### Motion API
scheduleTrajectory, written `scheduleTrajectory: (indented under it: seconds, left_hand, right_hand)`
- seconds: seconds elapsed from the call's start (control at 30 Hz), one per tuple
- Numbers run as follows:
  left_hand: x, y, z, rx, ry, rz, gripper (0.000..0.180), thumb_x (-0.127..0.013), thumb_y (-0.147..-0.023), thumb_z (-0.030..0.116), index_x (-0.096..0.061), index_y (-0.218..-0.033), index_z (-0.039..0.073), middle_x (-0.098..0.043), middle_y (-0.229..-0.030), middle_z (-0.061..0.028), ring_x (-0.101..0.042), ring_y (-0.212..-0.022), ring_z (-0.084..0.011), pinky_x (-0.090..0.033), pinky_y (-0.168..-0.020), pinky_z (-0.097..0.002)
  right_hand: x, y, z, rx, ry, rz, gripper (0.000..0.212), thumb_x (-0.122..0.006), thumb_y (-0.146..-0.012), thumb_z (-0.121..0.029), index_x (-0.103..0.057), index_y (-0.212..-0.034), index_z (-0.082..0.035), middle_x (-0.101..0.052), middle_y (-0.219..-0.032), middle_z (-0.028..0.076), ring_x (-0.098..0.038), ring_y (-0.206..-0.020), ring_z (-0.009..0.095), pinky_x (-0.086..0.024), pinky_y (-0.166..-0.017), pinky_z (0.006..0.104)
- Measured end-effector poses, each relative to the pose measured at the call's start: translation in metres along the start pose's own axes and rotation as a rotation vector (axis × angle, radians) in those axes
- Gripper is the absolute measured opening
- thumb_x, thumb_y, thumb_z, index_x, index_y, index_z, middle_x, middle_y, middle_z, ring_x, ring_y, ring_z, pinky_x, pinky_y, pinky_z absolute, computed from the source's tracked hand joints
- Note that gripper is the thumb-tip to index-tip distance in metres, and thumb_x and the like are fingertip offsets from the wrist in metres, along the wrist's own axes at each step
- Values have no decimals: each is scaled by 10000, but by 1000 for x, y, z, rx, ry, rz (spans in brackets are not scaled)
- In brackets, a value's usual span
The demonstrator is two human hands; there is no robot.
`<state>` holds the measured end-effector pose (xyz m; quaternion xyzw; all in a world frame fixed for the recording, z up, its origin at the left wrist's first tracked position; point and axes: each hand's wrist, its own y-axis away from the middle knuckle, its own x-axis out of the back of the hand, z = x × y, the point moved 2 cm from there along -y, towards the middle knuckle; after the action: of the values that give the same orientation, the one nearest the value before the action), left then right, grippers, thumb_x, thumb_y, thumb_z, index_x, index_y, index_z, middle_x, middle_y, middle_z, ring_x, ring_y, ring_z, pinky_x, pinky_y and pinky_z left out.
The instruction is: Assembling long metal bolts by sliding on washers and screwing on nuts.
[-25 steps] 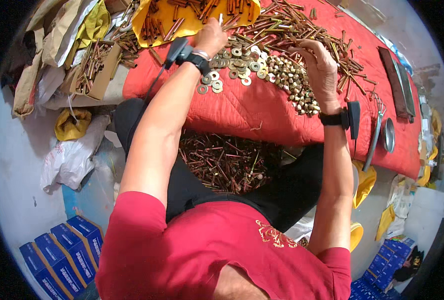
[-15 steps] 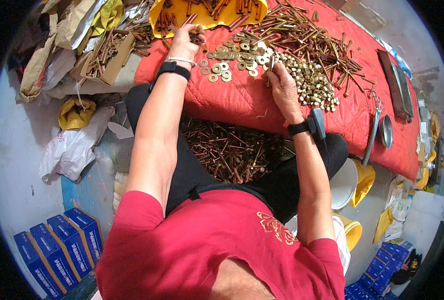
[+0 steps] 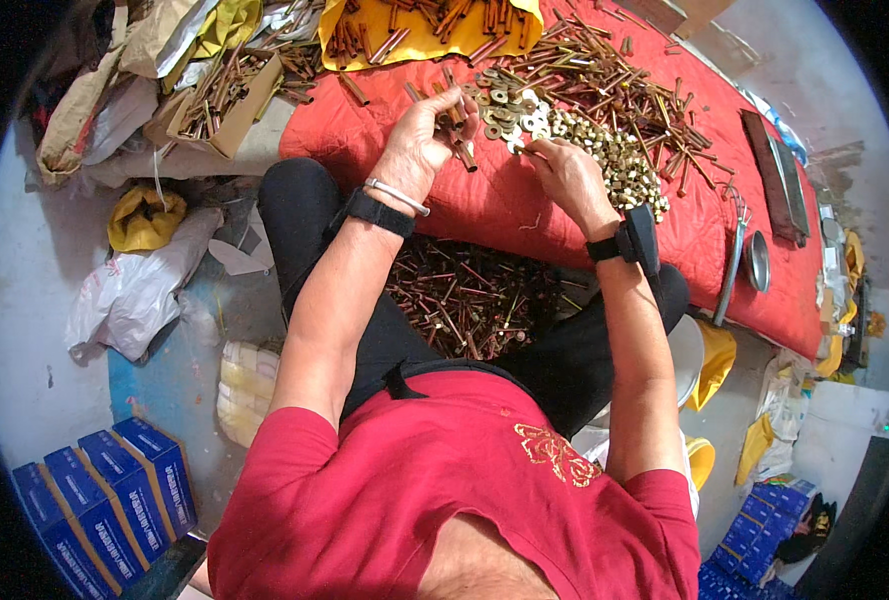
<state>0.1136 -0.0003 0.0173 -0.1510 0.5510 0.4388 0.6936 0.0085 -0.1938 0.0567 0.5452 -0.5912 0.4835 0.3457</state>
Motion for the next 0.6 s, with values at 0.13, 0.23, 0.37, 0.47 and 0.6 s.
scheduleTrajectory:
  seconds: [0.13, 0.23, 0.37, 0.47, 0.6]
  left_hand:
    - [4, 6, -10, 34, 98, -31, 148, -628, -868, 70, -586, -957, -41, -629, -849, -136, -640, -774, -243, -598, -690, -371]
    - [11, 8, -10, 6, 145, -47, 150, -618, -873, 62, -584, -974, -44, -633, -907, -161, -651, -814, -272, -608, -737, -402]
    - [10, 15, -21, 11, 83, -78, 147, -610, -874, 54, -586, -985, -38, -649, -962, -200, -658, -924, -324, -604, -757, -441]
    - [9, 18, -25, 6, 91, -103, 125, -592, -880, 53, -603, -962, -41, -657, -936, -199, -662, -908, -324, -599, -769, -450]
    - [6, 21, -32, 14, 88, -162, 126, -572, -888, 85, -593, -969, -9, -672, -885, -165, -681, -842, -281, -614, -705, -418]
  right_hand:
    - [-6, -14, 8, 116, 106, -28, 152, -589, -848, -223, -653, -923, -108, -649, -842, 158, -632, -800, 342, -503, -683, 420]
    - [-1, -34, 8, 172, 218, -206, 109, -578, -807, -175, -666, -846, -123, -653, -732, 146, -656, -734, 331, -527, -625, 442]
    - [13, -56, -1, 189, 294, -489, 142, -605, -765, -201, -709, -824, -124, -678, -801, 129, -664, -772, 326, -538, -649, 428]
    - [9, -64, -19, 235, 398, -616, 218, -624, -744, -236, -720, -920, -150, -686, -845, 125, -670, -793, 313, -541, -679, 412]
    - [3, -55, -9, 220, 346, -497, 194, -607, -758, -245, -699, -907, -163, -685, -843, 115, -665, -795, 324, -537, -690, 425]
